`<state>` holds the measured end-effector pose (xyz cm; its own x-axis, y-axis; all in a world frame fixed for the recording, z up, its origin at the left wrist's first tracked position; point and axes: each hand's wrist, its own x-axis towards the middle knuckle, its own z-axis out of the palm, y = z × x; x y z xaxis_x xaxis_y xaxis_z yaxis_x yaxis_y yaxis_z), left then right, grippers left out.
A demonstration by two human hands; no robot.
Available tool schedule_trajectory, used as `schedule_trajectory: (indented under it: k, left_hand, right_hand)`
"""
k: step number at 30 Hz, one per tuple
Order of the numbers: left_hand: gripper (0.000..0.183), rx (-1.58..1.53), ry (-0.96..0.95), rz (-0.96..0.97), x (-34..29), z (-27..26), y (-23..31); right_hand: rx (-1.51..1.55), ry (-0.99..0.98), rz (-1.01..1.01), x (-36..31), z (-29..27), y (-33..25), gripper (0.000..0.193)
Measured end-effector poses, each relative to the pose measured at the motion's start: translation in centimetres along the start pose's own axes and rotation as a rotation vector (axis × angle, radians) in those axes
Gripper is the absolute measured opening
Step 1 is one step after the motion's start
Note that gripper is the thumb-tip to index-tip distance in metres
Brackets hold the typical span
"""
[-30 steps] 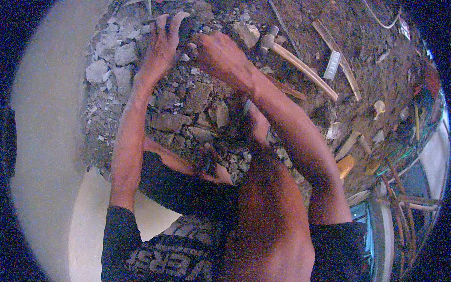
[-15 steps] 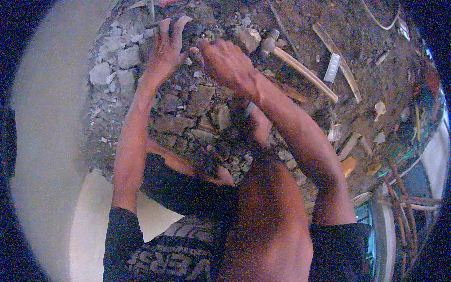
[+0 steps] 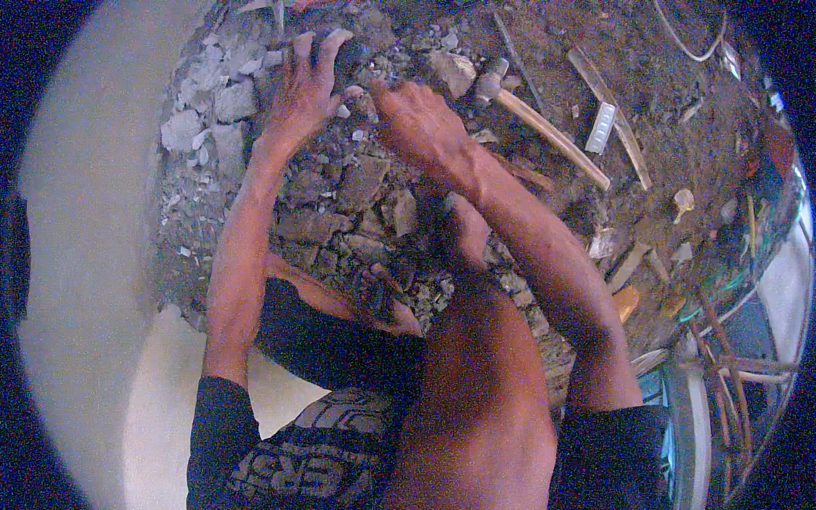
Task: The person uses a hammer and chisel to break a hole in a wall, then picks up a black electrical box and uses pliers to cut and modify its sides. The person continues to adjust the box with pliers while sitting on the floor.
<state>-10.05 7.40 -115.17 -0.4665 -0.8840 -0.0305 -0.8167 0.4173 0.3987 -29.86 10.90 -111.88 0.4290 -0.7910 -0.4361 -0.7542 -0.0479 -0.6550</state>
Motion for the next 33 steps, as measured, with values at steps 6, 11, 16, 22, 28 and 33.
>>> schedule_trajectory:
  k: [6, 11, 16, 22, 28, 33]
  left_hand:
    - [0.069, -0.019, -0.055, -0.012, -0.1, 0.0, -0.5]
    - [0.075, 0.037, -0.029, -0.015, -0.1, 0.7, -0.6]
    - [0.081, -0.031, -0.102, -0.041, 0.4, -0.2, -0.1]
    - [0.079, 0.010, -0.077, -0.013, 0.2, 0.4, -0.9]
    - [0.081, 0.073, -0.121, -0.020, 0.2, 0.5, -1.1]
    - [0.081, 0.067, -0.041, 0.000, 0.2, 0.4, -0.6]
  right_hand:
    - [0.009, 0.010, 0.000, 0.7, -0.3, -1.3, 0.024]
    - [-0.015, 0.114, -0.146, 1.7, 0.9, -0.2, 0.037]
    - [-0.013, 0.123, -0.072, -0.2, 1.0, 0.3, 0.038]
    - [-0.055, -0.042, -0.010, 0.0, -0.6, -1.1, 0.024]
    - [-0.150, 0.141, -0.171, 1.3, 1.5, 0.3, 0.023]
    - [-0.001, 0.160, -0.091, 0.0, 1.4, 0.3, 0.028]
